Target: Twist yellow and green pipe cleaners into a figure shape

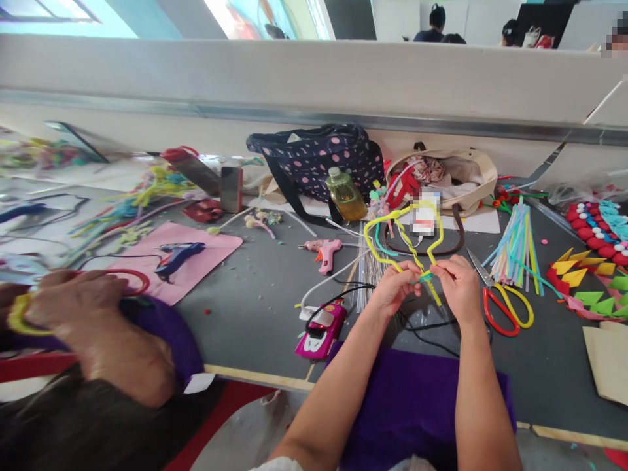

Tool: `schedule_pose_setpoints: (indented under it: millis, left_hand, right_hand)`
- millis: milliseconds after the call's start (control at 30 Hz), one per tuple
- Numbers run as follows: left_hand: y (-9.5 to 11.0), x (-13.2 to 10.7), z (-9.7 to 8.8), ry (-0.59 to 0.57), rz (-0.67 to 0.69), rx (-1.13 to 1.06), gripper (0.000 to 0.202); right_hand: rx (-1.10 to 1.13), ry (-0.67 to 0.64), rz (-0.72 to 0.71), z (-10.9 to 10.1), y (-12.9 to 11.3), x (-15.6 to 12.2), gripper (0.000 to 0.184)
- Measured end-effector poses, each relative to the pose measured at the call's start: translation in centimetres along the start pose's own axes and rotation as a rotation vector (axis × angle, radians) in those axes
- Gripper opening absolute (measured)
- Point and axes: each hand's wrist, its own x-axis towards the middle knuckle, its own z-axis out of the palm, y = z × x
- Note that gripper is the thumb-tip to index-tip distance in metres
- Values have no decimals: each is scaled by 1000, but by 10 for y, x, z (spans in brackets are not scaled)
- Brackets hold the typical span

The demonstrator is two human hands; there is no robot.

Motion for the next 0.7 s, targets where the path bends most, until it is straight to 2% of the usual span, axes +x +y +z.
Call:
schedule_pose_setpoints:
  millis: [200, 267, 333, 433, 500, 533, 700]
  left_hand:
    - [0, 1, 1, -35, 20, -10, 23]
    - [-2, 1, 2, -11, 38, -9, 24]
    - [-3, 2, 2, 38, 61, -25, 26]
    - [-3, 2, 1, 98, 96, -60, 28]
    - [-2, 3, 1, 119, 119, -73, 27]
    - [-2, 3, 0, 125, 127, -76, 27]
    - [-2, 3, 1, 130, 142, -65, 26]
  right_hand:
    - [22, -25, 42, 0, 2, 1, 24]
    - [-29, -5, 17, 1, 1, 2, 24]
    - [-124, 119, -31, 2, -1, 2, 23]
    - [-194, 409, -50, 5, -5, -1, 22]
    - [-130, 488, 3, 7, -6, -4, 22]
    - [-83, 463, 47, 8, -6, -5, 23]
    - [216, 145, 326, 19, -3, -3, 34]
